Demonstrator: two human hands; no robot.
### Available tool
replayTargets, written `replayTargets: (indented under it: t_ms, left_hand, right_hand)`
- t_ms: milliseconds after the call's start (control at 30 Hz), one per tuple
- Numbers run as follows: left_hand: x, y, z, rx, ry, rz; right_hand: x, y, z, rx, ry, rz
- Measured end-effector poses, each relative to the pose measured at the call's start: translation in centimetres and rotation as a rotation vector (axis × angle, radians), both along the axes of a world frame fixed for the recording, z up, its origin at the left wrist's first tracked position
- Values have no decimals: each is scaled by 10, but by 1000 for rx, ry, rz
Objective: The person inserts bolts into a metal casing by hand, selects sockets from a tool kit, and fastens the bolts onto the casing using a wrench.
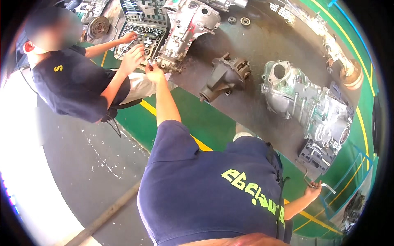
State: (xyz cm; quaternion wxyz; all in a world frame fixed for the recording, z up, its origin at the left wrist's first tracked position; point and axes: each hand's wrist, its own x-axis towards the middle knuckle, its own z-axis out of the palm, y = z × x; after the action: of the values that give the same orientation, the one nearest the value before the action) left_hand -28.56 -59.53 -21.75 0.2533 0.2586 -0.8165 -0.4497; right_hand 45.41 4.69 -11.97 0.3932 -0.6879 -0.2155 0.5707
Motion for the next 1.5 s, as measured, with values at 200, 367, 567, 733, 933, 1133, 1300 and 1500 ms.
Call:
replayTargets:
  t_ms: [200,367,567,733,933,1133,1300,1500]
  left_hand:
    - [-41,-68,-19,-475,-148,-181]
    - [-45,-79,-2,-14,-90,-145]
    - [-37,-27,19,399,25,-174]
    - [128,211,60,473,-227,-589]
    - [304,356,68,530,-692,-1063]
    - [389,430,106,413,-678,-1127]
    - [398,467,137,304,-181,-1094]
    - [400,534,230,47,308,-1151]
  right_hand:
    - [-13,-13,0,-39,-29,4]
    - [-13,-23,-3,27,62,-50]
    - [-48,-37,55,92,-40,-235]
    - [-1,-22,73,176,78,-287]
    - [36,38,49,47,271,-293]
    - [55,107,-69,-195,342,-191]
    - [79,148,-145,-344,391,-93]
    - [81,191,-194,-402,431,53]
